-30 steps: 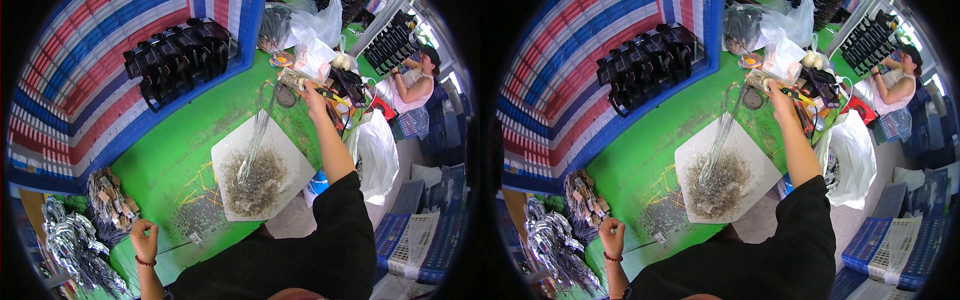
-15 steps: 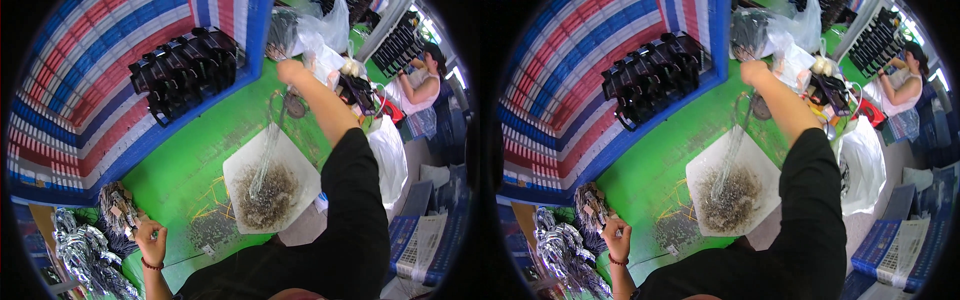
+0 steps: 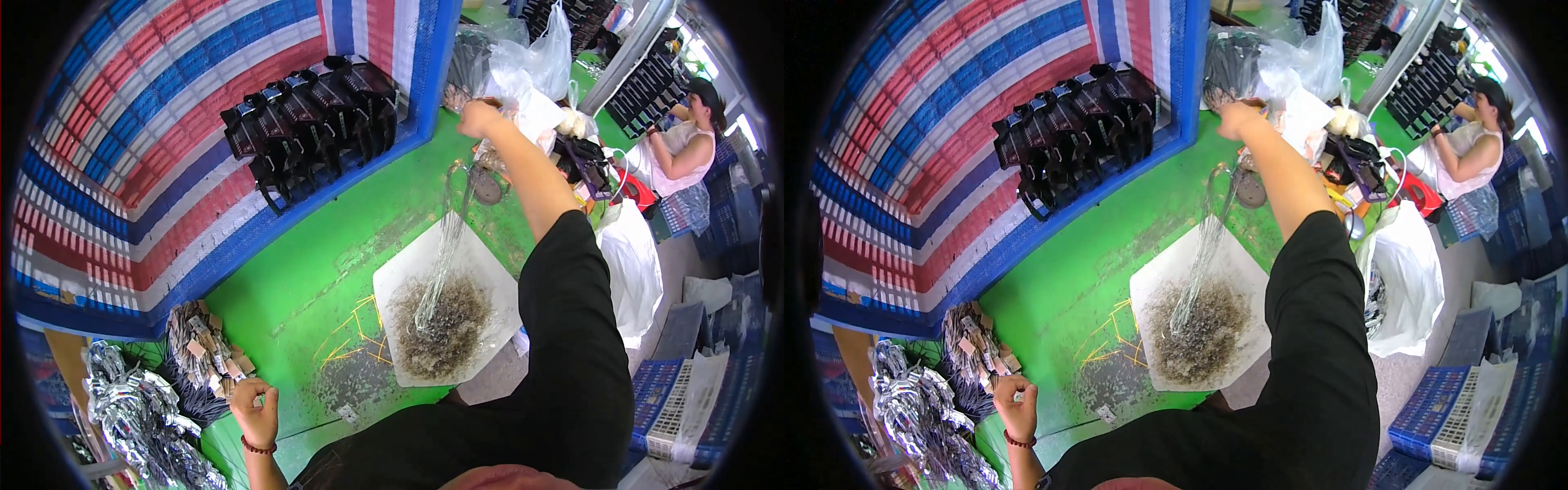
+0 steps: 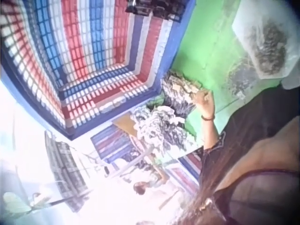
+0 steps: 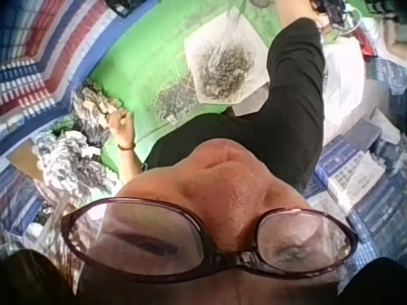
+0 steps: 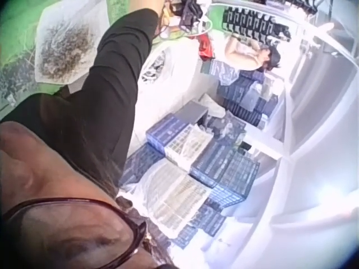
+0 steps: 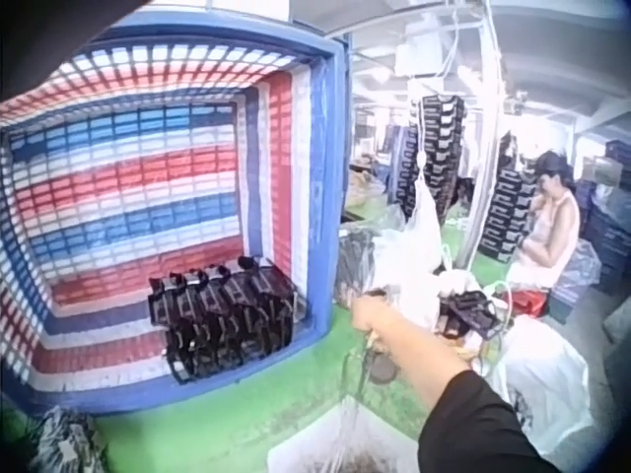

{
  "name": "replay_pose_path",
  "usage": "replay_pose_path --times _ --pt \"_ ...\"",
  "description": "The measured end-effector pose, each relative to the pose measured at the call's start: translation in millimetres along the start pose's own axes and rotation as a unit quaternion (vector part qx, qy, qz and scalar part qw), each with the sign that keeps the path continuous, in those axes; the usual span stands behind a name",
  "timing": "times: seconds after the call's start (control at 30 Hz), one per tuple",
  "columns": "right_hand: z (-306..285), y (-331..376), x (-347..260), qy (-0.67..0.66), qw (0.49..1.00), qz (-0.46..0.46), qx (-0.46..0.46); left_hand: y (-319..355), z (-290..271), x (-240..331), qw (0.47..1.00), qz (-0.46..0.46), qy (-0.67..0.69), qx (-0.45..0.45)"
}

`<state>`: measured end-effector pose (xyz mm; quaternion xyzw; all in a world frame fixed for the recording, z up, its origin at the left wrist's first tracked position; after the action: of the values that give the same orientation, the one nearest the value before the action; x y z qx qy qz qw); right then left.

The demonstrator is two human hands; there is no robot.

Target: The person solders wires to a circuit board, installs it into a plastic housing, and then pours out yellow tubes to solder them onto another board. Finally, they pick up a new wire assembly from a pile to repeat the process.

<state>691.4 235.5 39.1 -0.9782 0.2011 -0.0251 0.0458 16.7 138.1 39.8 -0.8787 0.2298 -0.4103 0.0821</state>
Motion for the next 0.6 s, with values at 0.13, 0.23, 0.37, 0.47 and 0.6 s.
replay_pose_path --times 0.13,0.23,0.37,0.47,0.6 --pt "-34 41 -12 -0.052 0.998 0.002 -0.024 1 4 7 1.0 0.011 0.016 -0.014" --pt "-52 58 0 -0.061 0.996 0.054 -0.038 2 4 13 0.999 0.028 0.024 -0.018" --pt "-55 52 29 0.005 0.998 0.054 -0.012 7 4 17 0.999 0.026 0.032 -0.021" --pt "-65 58 46 0.017 0.999 0.036 0.032 10 3 24 0.999 0.034 0.029 -0.022" --pt "-98 94 23 -0.003 0.991 -0.012 0.132 14 1 21 0.998 0.04 0.036 -0.019"
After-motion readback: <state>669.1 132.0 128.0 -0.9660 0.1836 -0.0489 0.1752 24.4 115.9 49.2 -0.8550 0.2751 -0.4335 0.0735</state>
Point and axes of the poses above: each hand's wrist, its own y-axis away from the middle knuckle, its own z-axis out of the palm, x = y × z, the point moved 5 cm from there along -y, towards the middle knuckle, and after that the axes turned 7 degrees about x, right-handed, at the moved point
